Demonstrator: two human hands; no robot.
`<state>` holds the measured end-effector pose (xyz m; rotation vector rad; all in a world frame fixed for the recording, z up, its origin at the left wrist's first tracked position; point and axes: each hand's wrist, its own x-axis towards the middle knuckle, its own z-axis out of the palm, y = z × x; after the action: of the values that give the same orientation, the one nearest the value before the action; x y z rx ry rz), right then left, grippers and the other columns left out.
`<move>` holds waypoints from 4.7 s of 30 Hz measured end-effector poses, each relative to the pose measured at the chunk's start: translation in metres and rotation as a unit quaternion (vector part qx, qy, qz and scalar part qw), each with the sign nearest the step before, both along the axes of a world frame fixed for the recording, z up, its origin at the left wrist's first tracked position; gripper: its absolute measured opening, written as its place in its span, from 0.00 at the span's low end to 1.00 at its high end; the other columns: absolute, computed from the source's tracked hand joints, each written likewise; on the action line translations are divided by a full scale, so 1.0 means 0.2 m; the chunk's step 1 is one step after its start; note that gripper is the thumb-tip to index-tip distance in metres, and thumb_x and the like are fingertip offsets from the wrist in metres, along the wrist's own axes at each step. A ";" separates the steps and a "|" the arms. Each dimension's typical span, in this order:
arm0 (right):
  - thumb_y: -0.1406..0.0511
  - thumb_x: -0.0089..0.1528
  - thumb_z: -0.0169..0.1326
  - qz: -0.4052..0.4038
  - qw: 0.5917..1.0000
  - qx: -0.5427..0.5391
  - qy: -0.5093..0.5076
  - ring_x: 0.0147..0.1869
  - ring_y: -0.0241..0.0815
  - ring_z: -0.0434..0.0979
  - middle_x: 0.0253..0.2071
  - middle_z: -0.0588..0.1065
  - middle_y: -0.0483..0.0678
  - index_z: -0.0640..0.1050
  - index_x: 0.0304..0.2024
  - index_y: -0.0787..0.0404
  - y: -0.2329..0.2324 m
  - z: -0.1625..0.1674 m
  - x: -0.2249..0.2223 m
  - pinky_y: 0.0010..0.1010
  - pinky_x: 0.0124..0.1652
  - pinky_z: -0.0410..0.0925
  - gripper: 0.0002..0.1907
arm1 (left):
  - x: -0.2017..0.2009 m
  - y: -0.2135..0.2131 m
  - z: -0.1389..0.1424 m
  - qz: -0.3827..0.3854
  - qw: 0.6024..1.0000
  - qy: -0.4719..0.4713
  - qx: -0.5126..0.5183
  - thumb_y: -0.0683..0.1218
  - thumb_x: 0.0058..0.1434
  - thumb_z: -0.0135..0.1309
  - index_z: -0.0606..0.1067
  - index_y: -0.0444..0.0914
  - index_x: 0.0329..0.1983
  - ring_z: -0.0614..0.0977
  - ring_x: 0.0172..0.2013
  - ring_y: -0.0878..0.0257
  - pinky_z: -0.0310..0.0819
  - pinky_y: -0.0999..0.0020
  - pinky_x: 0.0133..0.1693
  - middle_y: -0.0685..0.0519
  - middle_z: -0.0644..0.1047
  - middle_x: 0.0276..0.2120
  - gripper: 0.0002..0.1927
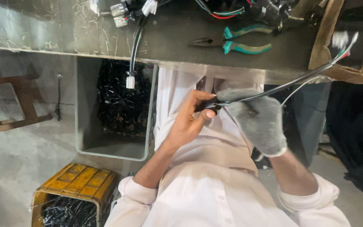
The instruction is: The person strips the outer insulation from multiple black wires using pliers, then drops the processed wires into a bin below the table. The person handles each wire one at a time, repeating the same stripping motion throughout the clip.
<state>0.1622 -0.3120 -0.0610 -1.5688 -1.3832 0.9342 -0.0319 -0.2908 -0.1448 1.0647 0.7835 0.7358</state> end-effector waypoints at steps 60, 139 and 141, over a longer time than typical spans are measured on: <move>0.56 0.64 0.62 -0.112 0.949 -0.290 -0.048 0.35 0.41 0.79 0.31 0.76 0.48 0.77 0.48 0.60 -0.07 -0.29 -0.10 0.34 0.39 0.72 0.17 | -0.07 0.10 0.26 -0.057 0.971 0.187 0.141 0.42 0.68 0.60 0.66 0.35 0.59 0.83 0.38 0.55 0.76 0.66 0.43 0.45 0.78 0.40 0.21; 0.49 0.57 0.68 0.065 0.879 0.284 -0.379 0.59 0.53 0.72 0.52 0.75 0.50 0.79 0.54 0.55 0.53 -0.17 0.13 0.49 0.59 0.64 0.29 | -0.54 0.43 0.16 0.329 0.731 0.387 0.456 0.43 0.78 0.54 0.63 0.35 0.69 0.63 0.68 0.48 0.62 0.58 0.69 0.43 0.65 0.64 0.20; 0.49 0.57 0.67 0.070 0.882 0.259 -0.387 0.58 0.51 0.73 0.52 0.76 0.48 0.79 0.52 0.54 0.52 -0.17 0.13 0.48 0.58 0.64 0.27 | -0.38 0.70 0.42 0.259 0.695 0.361 0.565 0.40 0.76 0.55 0.74 0.35 0.58 0.76 0.58 0.51 0.64 0.58 0.62 0.48 0.79 0.52 0.10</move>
<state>0.1888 -0.2084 -0.0954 -1.4672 -2.0971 -0.0728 -0.1077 -0.1514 -0.0606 2.4069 1.3861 1.3896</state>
